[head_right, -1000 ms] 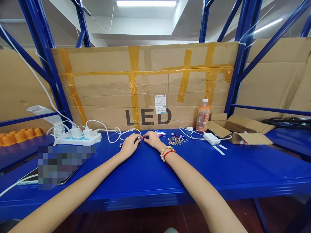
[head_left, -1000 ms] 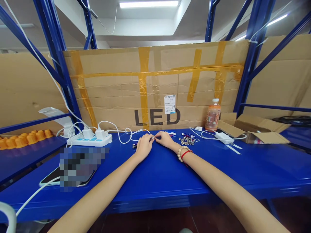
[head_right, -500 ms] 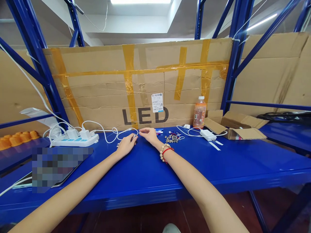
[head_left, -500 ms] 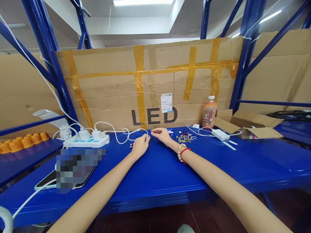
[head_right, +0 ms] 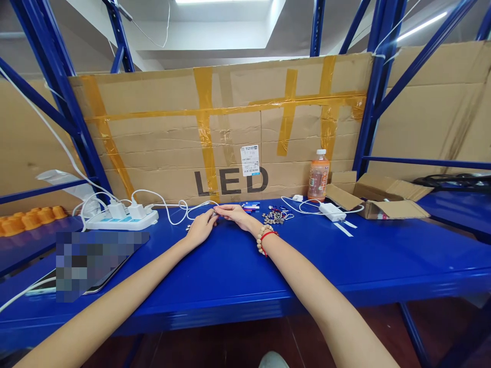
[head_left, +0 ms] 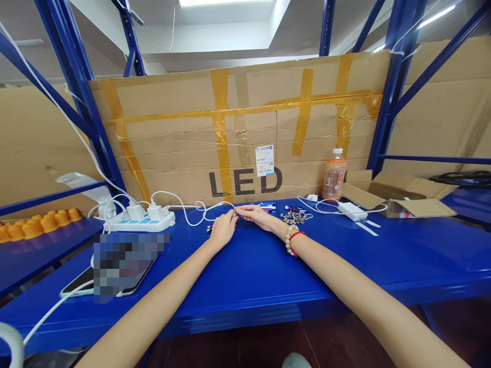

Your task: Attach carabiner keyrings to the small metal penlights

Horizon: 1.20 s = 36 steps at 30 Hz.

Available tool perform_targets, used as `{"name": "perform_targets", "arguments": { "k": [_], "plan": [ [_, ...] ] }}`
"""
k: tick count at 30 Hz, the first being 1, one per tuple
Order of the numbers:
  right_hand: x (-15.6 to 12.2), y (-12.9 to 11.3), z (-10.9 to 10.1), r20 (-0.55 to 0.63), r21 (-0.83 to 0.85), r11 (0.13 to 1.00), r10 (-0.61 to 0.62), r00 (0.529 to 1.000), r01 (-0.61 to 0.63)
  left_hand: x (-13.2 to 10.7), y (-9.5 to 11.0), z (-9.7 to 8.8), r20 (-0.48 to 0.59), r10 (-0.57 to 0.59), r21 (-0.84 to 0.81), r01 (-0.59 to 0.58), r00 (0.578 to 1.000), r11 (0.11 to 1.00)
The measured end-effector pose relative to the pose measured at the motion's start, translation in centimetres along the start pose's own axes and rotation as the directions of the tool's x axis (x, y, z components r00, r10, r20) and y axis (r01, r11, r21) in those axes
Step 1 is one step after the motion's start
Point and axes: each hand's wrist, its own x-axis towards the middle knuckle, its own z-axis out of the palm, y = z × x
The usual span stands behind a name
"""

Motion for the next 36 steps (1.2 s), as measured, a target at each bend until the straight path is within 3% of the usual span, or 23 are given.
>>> {"name": "perform_targets", "arguments": {
  "k": [10,17,19,22,24,27,29,32,34,36],
  "plan": [
    [-0.1,-0.3,0.1,0.002,-0.016,1.0,0.015,1.0,-0.015,0.0,-0.2,0.2,-0.053,0.049,-0.089,-0.054,0.997,0.995],
    [-0.8,-1.1,0.1,0.106,-0.056,0.998,0.046,0.993,-0.04,-0.1,0.1,0.0,-0.065,0.083,-0.071,-0.087,0.994,0.994],
    [-0.7,-1.0,0.3,0.071,-0.073,0.997,0.023,0.997,-0.018,-0.2,0.2,-0.1,-0.055,0.063,-0.081,-0.067,0.996,0.994],
    [-0.5,-1.0,0.8,-0.094,-0.173,0.984,-0.068,0.993,0.051,-0.3,0.5,-0.3,-0.063,0.009,-0.131,-0.018,0.998,0.991],
    [-0.4,-1.2,0.9,-0.239,-0.288,0.952,-0.174,0.955,0.101,-0.3,0.6,-0.3,-0.074,-0.03,-0.172,0.017,0.997,0.985],
    [-0.3,-1.7,0.1,-0.412,-0.513,0.852,-0.347,0.843,0.1,-0.3,0.8,-0.4,-0.089,-0.069,-0.222,0.048,0.994,0.974],
    [-0.5,-2.0,-1.1,-0.495,-0.66,0.751,-0.427,0.757,-0.008,-0.3,0.8,-0.5,-0.098,-0.076,-0.237,0.05,0.992,0.97],
    [-1.1,-2.4,-3.4,-0.615,-0.732,0.627,-0.44,0.654,-0.267,-0.4,0.9,-0.5,-0.104,-0.068,-0.237,0.042,0.992,0.971],
    [-1.5,-2.4,-4.9,-0.639,-0.751,0.538,-0.447,0.626,-0.382,-0.4,1.0,-0.6,-0.104,-0.066,-0.232,0.041,0.992,0.972],
    [-2.0,-2.3,-6.0,-0.628,-0.776,0.412,-0.444,0.639,-0.477,-0.4,1.1,-0.7,-0.103,-0.067,-0.228,0.042,0.992,0.973]
  ]
}}
